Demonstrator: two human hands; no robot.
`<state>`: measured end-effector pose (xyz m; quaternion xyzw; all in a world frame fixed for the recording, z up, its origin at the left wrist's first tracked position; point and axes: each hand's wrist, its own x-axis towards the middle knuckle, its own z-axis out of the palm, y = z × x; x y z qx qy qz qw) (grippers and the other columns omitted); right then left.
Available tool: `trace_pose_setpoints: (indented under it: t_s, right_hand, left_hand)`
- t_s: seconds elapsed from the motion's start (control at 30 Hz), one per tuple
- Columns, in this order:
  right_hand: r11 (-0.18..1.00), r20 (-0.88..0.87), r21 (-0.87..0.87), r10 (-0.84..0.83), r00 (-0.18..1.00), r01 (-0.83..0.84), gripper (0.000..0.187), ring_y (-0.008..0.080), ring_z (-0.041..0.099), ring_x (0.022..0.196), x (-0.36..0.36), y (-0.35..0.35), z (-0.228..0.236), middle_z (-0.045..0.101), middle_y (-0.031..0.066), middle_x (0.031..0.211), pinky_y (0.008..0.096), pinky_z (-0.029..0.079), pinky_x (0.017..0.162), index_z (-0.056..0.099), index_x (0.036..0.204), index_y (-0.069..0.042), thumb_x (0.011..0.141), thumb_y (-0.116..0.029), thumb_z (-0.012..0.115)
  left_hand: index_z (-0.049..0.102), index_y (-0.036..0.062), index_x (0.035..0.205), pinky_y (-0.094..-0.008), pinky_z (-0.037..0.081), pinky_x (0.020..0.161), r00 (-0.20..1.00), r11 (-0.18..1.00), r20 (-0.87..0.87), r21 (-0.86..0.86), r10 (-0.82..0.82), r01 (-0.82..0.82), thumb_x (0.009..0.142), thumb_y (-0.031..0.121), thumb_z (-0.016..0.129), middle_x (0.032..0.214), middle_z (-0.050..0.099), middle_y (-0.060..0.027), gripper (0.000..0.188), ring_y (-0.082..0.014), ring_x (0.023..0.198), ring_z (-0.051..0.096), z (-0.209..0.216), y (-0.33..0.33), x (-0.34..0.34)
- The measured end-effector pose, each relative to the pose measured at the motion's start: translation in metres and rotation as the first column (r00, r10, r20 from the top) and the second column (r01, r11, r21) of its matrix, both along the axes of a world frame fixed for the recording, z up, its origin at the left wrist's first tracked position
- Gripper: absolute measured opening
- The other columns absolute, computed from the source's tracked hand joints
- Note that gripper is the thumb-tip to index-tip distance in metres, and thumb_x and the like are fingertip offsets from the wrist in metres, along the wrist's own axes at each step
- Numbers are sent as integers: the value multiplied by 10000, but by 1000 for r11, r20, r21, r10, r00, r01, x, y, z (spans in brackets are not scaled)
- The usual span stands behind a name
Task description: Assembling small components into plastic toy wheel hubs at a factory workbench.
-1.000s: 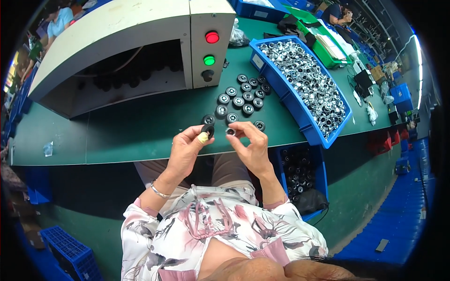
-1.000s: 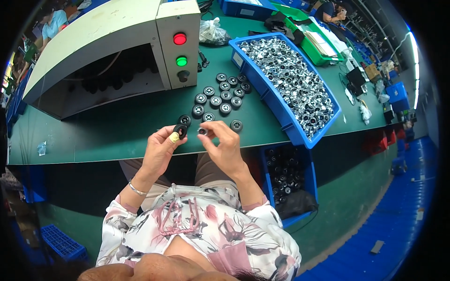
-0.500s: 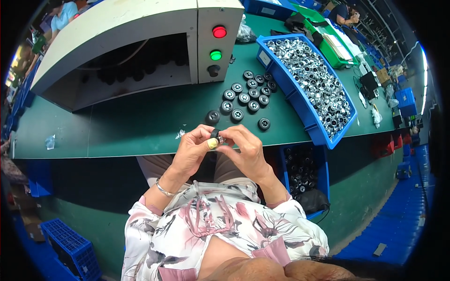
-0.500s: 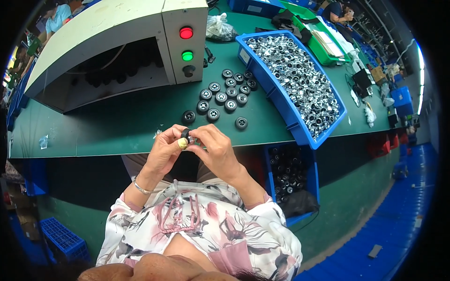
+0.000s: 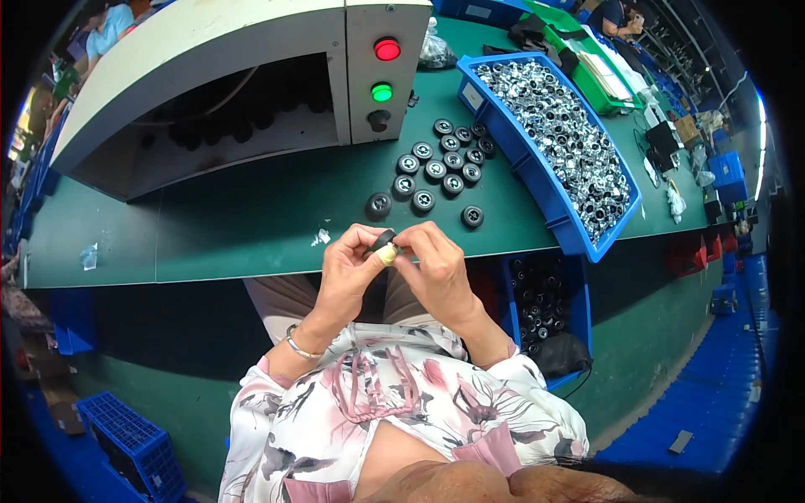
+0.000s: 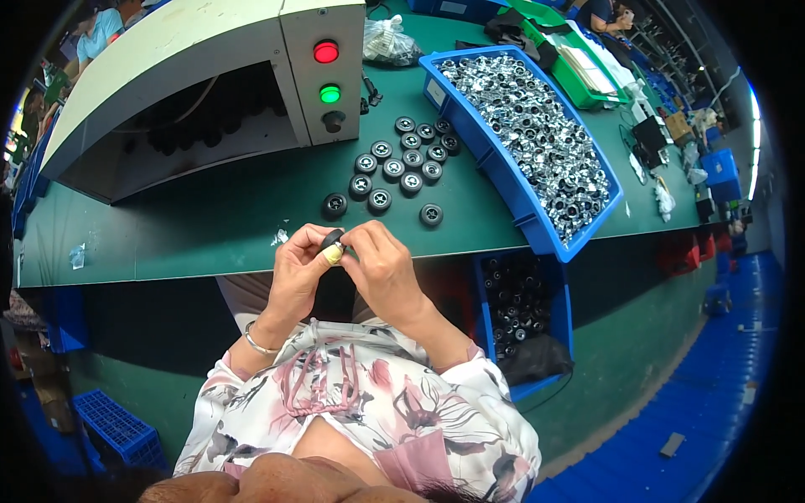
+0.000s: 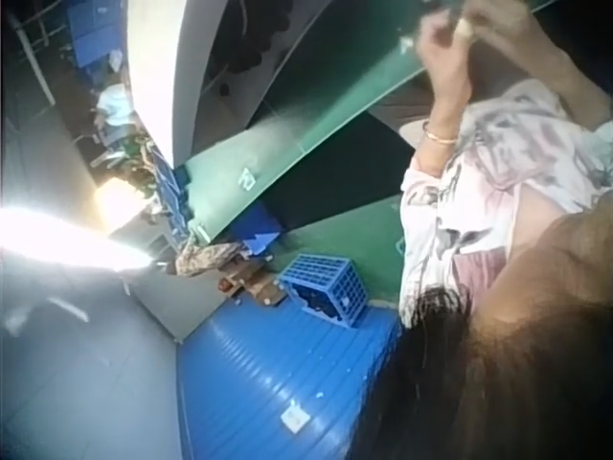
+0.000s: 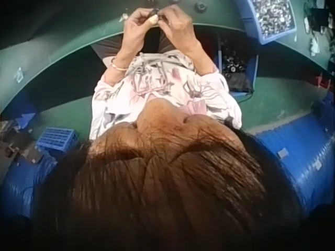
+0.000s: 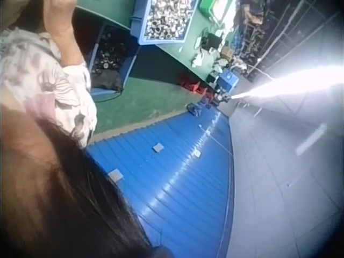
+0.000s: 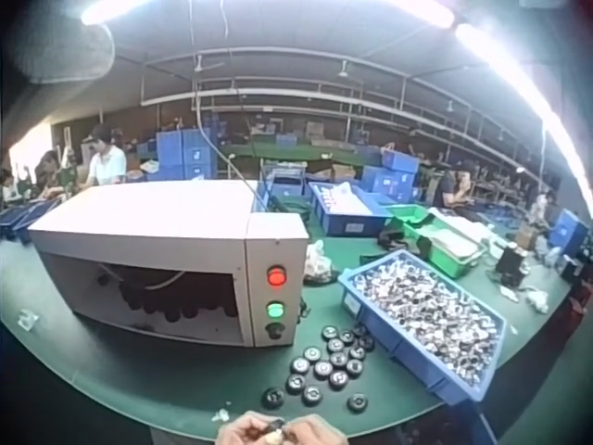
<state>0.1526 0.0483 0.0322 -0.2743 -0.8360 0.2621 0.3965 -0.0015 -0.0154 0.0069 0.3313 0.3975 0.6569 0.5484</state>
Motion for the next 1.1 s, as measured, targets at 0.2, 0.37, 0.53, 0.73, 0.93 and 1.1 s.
trace_pose_setpoints:
  t_s: [0.2,0.37,0.53,0.73,0.93,1.1]
  right_hand:
    - [998,-173,-58,-46,984,37,375,298,610,823,-2,-6,-6,602,132,984,390,514,693,596,1029,-8,707,32,784]
    - [982,-139,77,183,973,-174,462,283,616,900,10,17,5,648,119,1051,386,508,776,665,1122,-18,700,-63,849]
    - [927,-265,-197,264,927,-320,354,232,590,942,12,22,4,644,100,1010,341,483,809,678,1041,8,726,-29,834]
    - [835,-383,-330,308,871,-440,283,206,568,947,9,22,5,616,101,994,318,473,815,639,985,29,767,-8,815]
    - [879,-404,-222,310,860,-422,291,216,586,932,6,20,3,625,123,1008,347,491,795,632,980,30,779,-52,825]
    - [963,-436,-45,222,872,-267,321,212,586,934,-2,16,-1,628,121,1011,362,497,787,641,1005,26,779,-95,835]
  left_hand:
    - [600,-23,1065,-253,499,916,995,1000,-98,11,-26,27,928,11,675,1146,611,-89,160,-106,1012,590,18,-1,-1]
    - [606,-37,1083,-251,502,909,986,992,-147,89,-74,88,931,17,680,1105,598,-73,177,-108,1007,591,11,-5,-12]
    - [637,-34,1056,-271,525,808,953,974,-301,223,37,33,913,74,726,1030,637,-85,201,-143,906,626,17,-3,-8]
    - [665,-12,997,-317,495,640,682,882,-632,469,368,-41,869,141,763,870,692,-117,222,-239,720,628,25,-4,-6]
    - [670,-7,986,-319,498,629,615,850,-651,523,444,-61,883,163,752,846,694,-112,215,-254,689,630,36,-4,-3]
    - [668,-15,1002,-320,510,634,562,804,-637,588,527,-87,888,147,743,857,695,-119,212,-257,703,644,37,7,-1]
